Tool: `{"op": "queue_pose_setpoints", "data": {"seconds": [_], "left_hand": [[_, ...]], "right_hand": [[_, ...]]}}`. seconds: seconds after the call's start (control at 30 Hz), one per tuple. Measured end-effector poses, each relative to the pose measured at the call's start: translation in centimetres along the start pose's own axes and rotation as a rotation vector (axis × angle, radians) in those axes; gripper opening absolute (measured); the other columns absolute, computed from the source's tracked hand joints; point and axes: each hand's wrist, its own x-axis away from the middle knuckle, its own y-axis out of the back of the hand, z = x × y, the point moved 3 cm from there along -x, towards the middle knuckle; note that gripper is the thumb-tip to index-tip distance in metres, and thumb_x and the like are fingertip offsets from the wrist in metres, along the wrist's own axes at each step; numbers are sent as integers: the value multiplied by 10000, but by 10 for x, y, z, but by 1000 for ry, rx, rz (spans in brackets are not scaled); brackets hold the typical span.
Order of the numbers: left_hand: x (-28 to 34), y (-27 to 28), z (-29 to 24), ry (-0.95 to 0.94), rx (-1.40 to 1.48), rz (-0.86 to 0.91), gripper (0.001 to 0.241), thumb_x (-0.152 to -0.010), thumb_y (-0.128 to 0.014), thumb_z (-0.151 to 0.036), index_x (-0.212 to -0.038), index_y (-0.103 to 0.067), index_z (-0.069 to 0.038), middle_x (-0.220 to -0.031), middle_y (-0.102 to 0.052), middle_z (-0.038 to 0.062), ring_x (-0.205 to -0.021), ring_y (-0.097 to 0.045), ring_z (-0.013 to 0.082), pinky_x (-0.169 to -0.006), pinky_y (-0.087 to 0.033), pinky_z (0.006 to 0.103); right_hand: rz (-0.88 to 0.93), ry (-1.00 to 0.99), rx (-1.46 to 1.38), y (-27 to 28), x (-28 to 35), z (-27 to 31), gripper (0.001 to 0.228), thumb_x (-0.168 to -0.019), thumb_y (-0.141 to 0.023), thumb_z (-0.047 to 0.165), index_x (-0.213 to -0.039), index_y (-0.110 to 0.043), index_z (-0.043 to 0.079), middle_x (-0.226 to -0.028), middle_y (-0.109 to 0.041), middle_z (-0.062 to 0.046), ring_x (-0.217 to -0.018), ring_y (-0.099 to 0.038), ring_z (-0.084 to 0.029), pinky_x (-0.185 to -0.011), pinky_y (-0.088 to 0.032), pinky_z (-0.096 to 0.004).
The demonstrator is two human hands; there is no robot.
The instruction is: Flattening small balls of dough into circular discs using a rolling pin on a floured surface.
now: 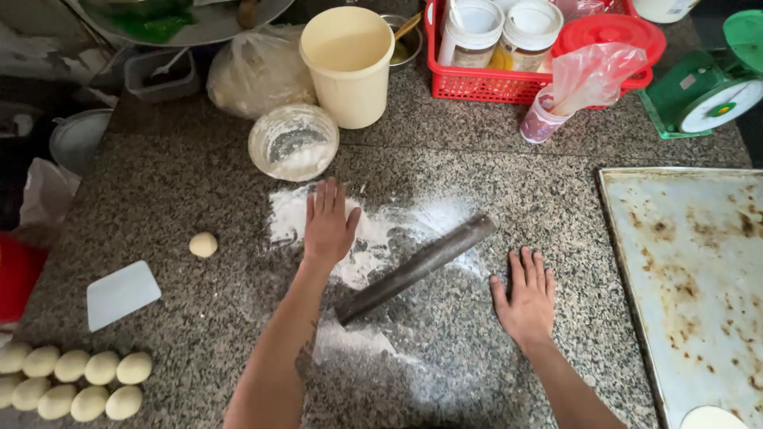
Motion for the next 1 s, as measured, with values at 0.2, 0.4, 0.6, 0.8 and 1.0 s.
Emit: {"op": "queue_pose_setpoints", "data": {"seconds": [0.2, 0.4, 0.6, 0.8, 1.0], "left_hand": [[-2, -46, 20, 50, -118, -48, 690, -1100, -356, -521, -1552, -390, -1, -1612, -371, 216, -1529, -303, 374, -1281, -160, 548], [3, -19, 8, -5, -6, -168, 603, -1119, -400, -435, -1545, -414, -9, -1601, -394, 197, -1529, -304, 366, -1264, -169, 564], [8, 47, -29, 946, 1528, -57, 677, -1046, -323, -590, -1552, -515, -183, -1510, -562, 140, -1215, -506, 338, -1088, -337, 508], [48, 133, -125, 798, 1168, 17, 599, -1060, -338, -394, -1395, -612, 20, -1375, -610, 329, -1353, -539, 467, -1150, -397, 577], [20, 68, -67, 605, 1759, -107, 699, -1022, -170, -529, -1620, -164, -166, -1724, -178, 52, -1569, -148, 192, -1286, -127, 384]], "right_hand": [[-53, -34, -179, 4, -9, 0, 580, -995, -540, 541, -1478, -534, 221, -1593, -465, -68, -1517, -366, -310, -1242, -266, -539], [-257, -89, -686, 47, -47, 79, 318, -1080, -533, 265, -1251, -716, 69, -1139, -728, -194, -1135, -671, -397, -1006, -495, -514], [200, -438, -1590, 72, -67, 191, 454, -1095, -397, 336, -1404, -606, 78, -1307, -698, -166, -1228, -666, -315, -1070, -497, -454], [441, -405, -1603, 75, -73, 287, 564, -972, -532, 548, -1446, -607, 251, -1503, -585, -53, -1415, -507, -277, -1207, -344, -451], [239, 121, -1342, 60, -66, 302, 532, -1025, -462, 456, -1500, -545, 229, -1529, -536, -111, -1447, -441, -335, -1223, -289, -481]]}}
